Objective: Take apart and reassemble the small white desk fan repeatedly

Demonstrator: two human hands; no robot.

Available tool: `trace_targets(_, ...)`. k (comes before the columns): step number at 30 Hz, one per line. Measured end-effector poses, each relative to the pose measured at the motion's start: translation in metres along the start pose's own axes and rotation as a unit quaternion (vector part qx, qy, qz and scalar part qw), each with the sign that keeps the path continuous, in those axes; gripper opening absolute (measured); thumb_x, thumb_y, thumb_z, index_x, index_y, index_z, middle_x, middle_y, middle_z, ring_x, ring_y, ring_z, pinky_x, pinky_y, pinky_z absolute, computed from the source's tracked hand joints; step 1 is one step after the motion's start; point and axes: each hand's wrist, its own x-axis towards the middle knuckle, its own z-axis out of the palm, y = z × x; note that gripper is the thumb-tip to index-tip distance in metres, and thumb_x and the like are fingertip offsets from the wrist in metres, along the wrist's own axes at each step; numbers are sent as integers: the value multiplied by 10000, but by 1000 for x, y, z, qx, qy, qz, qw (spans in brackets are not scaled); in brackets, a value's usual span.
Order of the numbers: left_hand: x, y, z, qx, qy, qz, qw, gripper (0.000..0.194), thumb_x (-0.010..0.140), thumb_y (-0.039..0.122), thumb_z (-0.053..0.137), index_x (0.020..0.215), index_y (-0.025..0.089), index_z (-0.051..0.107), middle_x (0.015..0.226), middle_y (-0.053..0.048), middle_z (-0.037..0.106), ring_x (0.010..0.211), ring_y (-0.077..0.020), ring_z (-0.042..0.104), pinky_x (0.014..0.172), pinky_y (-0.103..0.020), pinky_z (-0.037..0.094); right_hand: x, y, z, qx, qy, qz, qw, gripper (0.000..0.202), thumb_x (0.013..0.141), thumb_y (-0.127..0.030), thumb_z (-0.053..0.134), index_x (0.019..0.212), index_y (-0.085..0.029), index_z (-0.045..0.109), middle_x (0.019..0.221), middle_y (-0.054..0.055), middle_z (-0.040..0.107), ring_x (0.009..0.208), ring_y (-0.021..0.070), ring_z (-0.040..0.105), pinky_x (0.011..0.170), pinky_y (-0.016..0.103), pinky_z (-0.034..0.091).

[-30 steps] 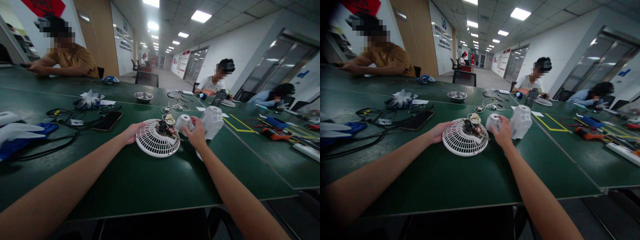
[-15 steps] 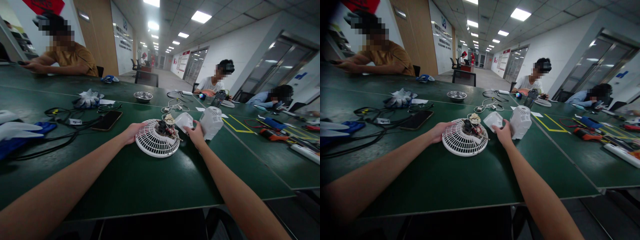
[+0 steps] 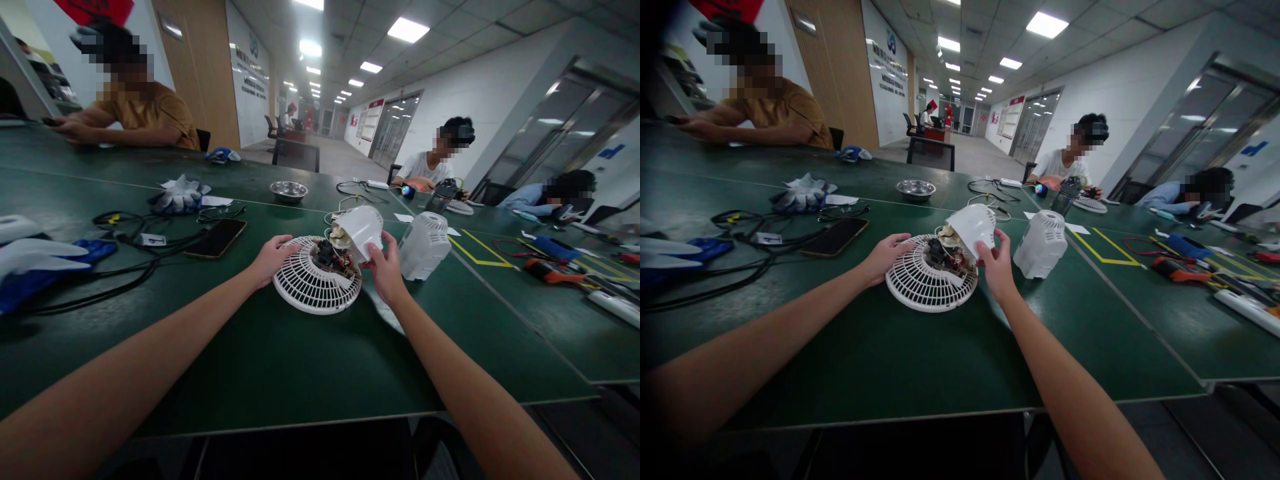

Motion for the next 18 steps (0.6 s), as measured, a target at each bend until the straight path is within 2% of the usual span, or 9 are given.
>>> trace_targets(3, 2, -3, -3, 67, -14, 38, 997, 447, 820, 216, 758, 1244, 161, 629, 1181, -140, 702, 919, -226, 726, 823, -364, 592, 1, 2, 0, -35, 6, -38, 999, 606, 800, -510, 727, 1292, -346, 414, 967, 1, 628, 747, 158, 596, 594, 284, 554)
trace_targets(5, 3, -3, -7, 166, -10, 81, 983, 450, 823, 314, 754, 1239, 176, 649, 1220, -135, 688, 1010, -261, 703, 888, -413, 568, 1, 3, -1, -44, 9, -51, 998, 585, 834, -550, 673, 1302, -351, 383, 1009, 17, 621, 766, 175, 609, 605, 317, 569)
trace_targets(7, 2, 0, -11, 297, 1, 148, 943, 438, 838, 401, 720, 1217, 185, 674, 1259, -135, 668, 1119, -304, 654, 978, -476, 515, 0, 4, 0, -67, -7, -66, 996, 595, 855, -569, 643, 1325, -349, 352, 1036, 34, 625, 810, 203, 631, 654, 367, 592)
trace_targets(9, -3, 5, -11, 408, 4, 232, 883, 410, 865, 436, 666, 1191, 189, 690, 1313, -134, 638, 1233, -331, 581, 1075, -521, 430, -4, 2, 2, -116, -50, -95, 987, 677, 839, -549, 682, 1372, -343, 318, 1056, 48, 640, 868, 231, 647, 743, 428, 604)
trace_targets(11, -11, 10, -9, 462, -22, 308, 831, 425, 872, 445, 644, 1212, 192, 673, 1375, -122, 608, 1319, -335, 509, 1132, -536, 358, -9, -2, 4, -182, -100, -131, 969, 784, 799, -507, 747, 1417, -333, 298, 1099, 62, 651, 916, 251, 652, 821, 479, 595)
trace_targets(12, -15, 13, -7, 470, -54, 327, 818, 452, 882, 445, 632, 1258, 195, 647, 1401, -119, 594, 1332, -328, 497, 1136, -532, 352, -12, -5, 5, -215, -117, -149, 958, 816, 779, -489, 773, 1427, -331, 303, 1127, 67, 651, 938, 260, 650, 844, 497, 587)
trace_targets(13, -20, 15, -4, 463, -87, 338, 814, 479, 878, 430, 638, 1292, 189, 623, 1384, -122, 609, 1307, -320, 521, 1135, -522, 354, -14, -7, 6, -246, -130, -164, 946, 826, 764, -474, 790, 1429, -330, 321, 1156, 72, 650, 965, 269, 647, 867, 512, 578)
trace_targets(15, -28, 18, 0, 436, -129, 336, 825, 538, 849, 385, 681, 1339, 180, 594, 1354, -139, 630, 1268, -325, 550, 1147, -523, 324, -17, -12, 7, -291, -142, -185, 928, 793, 751, -451, 805, 1409, -336, 378, 1209, 76, 642, 1035, 290, 633, 923, 535, 551)
trace_targets(18, -35, 22, 5, 350, -156, 307, 872, 651, 741, 326, 797, 1349, 203, 599, 1324, -144, 646, 1262, -345, 546, 1169, -520, 274, -18, -18, 6, -305, -147, -187, 922, 711, 759, -425, 797, 1374, -344, 449, 1249, 73, 635, 1102, 309, 612, 1000, 563, 504)
